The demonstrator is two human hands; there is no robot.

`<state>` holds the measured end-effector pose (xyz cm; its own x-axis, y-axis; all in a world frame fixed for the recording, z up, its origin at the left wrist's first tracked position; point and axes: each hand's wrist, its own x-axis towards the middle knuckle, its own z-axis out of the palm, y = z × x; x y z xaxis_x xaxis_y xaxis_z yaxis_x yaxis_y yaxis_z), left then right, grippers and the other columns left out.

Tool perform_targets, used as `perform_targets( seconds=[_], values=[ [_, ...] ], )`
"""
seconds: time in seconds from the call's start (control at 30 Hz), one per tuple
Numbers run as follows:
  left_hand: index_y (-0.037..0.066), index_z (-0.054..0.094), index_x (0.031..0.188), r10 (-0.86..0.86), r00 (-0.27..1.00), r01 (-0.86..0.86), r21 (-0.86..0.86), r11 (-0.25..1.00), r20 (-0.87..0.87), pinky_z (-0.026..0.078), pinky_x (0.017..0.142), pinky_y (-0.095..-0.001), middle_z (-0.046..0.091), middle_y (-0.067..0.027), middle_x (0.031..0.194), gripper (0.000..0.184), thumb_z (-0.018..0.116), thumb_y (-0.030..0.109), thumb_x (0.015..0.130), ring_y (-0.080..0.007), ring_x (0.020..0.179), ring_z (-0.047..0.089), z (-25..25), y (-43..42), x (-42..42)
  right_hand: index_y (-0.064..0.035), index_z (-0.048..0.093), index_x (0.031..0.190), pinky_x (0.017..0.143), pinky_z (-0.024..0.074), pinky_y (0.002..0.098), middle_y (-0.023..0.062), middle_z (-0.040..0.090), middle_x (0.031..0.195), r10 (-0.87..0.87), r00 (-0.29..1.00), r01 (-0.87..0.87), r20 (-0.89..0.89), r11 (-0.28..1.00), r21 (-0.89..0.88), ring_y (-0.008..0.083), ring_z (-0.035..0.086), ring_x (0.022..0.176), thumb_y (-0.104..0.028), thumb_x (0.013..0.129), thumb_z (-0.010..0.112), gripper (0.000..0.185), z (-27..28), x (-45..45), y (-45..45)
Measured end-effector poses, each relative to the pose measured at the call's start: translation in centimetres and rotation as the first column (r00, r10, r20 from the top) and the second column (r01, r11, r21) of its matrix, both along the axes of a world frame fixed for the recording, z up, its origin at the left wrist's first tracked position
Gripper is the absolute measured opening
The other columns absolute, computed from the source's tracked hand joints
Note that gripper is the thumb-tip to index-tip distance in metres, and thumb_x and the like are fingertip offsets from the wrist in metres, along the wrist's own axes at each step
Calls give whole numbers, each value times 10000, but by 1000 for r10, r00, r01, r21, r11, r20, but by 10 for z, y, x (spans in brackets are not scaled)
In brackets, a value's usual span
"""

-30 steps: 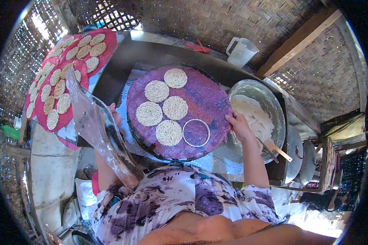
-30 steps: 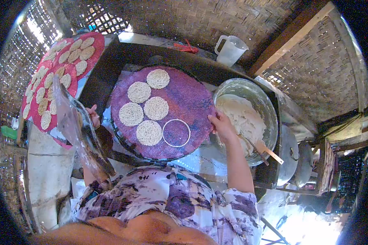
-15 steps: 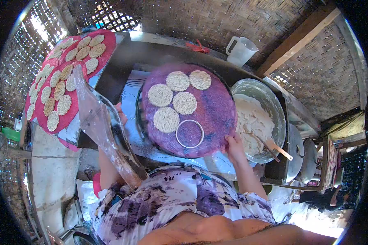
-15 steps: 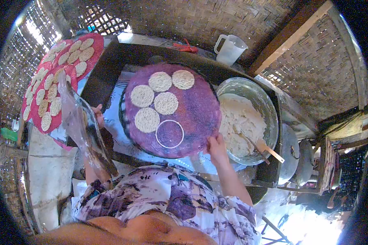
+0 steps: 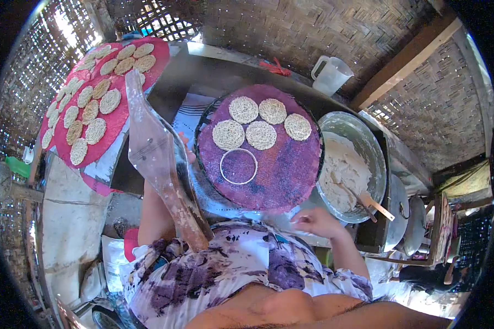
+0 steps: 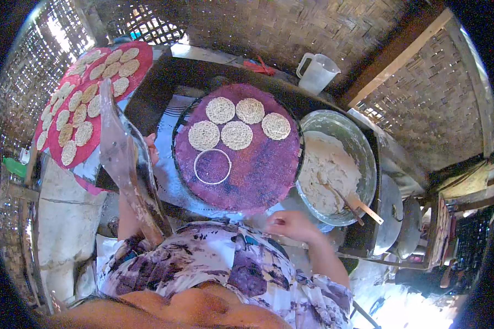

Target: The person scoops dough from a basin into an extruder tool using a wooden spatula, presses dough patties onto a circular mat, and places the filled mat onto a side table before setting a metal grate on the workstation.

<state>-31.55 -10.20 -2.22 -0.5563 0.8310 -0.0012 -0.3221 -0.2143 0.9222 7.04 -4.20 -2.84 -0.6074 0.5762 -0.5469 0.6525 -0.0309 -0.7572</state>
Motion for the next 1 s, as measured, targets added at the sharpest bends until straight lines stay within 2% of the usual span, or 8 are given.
perform_targets(
  seconds=[0.13, 0.23, 0.33, 0.37, 0.47, 0.7, 0.83, 1.0],
  values=[
    [-2, 543, 991, -26, 994, 31, -38, 999, 110, 516, 561, -303, 597, -92, 805, 351, 693, 38, 676, -164, 654, 596, 8, 5, 12, -72, 650, 800, 645, 470, 308, 68, 616, 793, -16, 999, -8, 39, 835, 551, 197, 601, 727, -275, 770, 638, 206, 37, -39, 21],
    [1, 546, 984, -254, 933, 234, 106, 966, 254, 537, 564, -319, 593, -90, 813, 253, 614, 134, 779, -161, 604, 590, 12, 8, 17, -85, 650, 764, 644, 463, 336, 88, 591, 739, -108, 989, -11, 101, 627, 779, 268, 587, 704, -356, 771, 606, 274, 31, -94, 35],
    [-39, 569, 947, -277, 905, 257, 103, 961, 323, 478, 527, -325, 574, -106, 742, 372, 605, 293, 781, -204, 605, 566, 11, 9, 25, -88, 647, 750, 648, 460, 376, 86, 581, 731, -121, 989, 2, 80, 566, 825, 280, 583, 747, -420, 757, 590, 337, 12, -128, 49],
    [-47, 560, 965, -175, 971, 175, 13, 984, 163, 482, 555, -313, 564, -91, 725, 380, 604, 284, 785, -187, 596, 551, 15, 5, 30, -93, 650, 753, 653, 460, 381, 86, 583, 741, -119, 990, 7, 74, 570, 822, 280, 582, 761, -421, 755, 589, 334, 7, -135, 54],
    [27, 541, 1020, -294, 942, 266, 172, 949, 164, 531, 645, -323, 590, -65, 876, 231, 548, 170, 839, -155, 704, 595, -4, -1, 17, -106, 657, 762, 668, 462, 392, 86, 592, 777, -108, 989, -14, 97, 591, 807, 281, 581, 796, -407, 749, 588, 309, 9, -152, 65],
    [39, 525, 1056, -126, 871, 157, 27, 987, -475, 481, 715, -281, 588, -48, 865, 467, 751, 106, 653, -155, 773, 567, -30, -2, -3, -112, 663, 757, 685, 467, 392, 80, 605, 819, 38, 980, -184, 194, 531, 827, 274, 583, 824, -323, 735, 605, 221, 5, -154, 79],
    [38, 531, 1035, -32, 842, 1, -59, 998, -538, 472, 697, -276, 587, -45, 875, 499, 781, 88, 606, -156, 773, 561, -36, -3, 1, -116, 662, 741, 717, 466, 398, 86, 594, 848, 17, 977, -175, 212, 628, 758, 284, 574, 855, -300, 722, 601, 195, 25, -120, 83],
    [37, 534, 1010, -81, 948, 68, -54, 996, -308, 470, 655, -272, 580, -42, 867, 482, 784, 88, 601, -141, 750, 553, -26, 1, 7, -120, 669, 715, 706, 467, 396, 88, 599, 822, -104, 954, -152, 282, 642, 752, 286, 585, 824, -300, 718, 606, 191, 22, -99, 94]
  ],
)
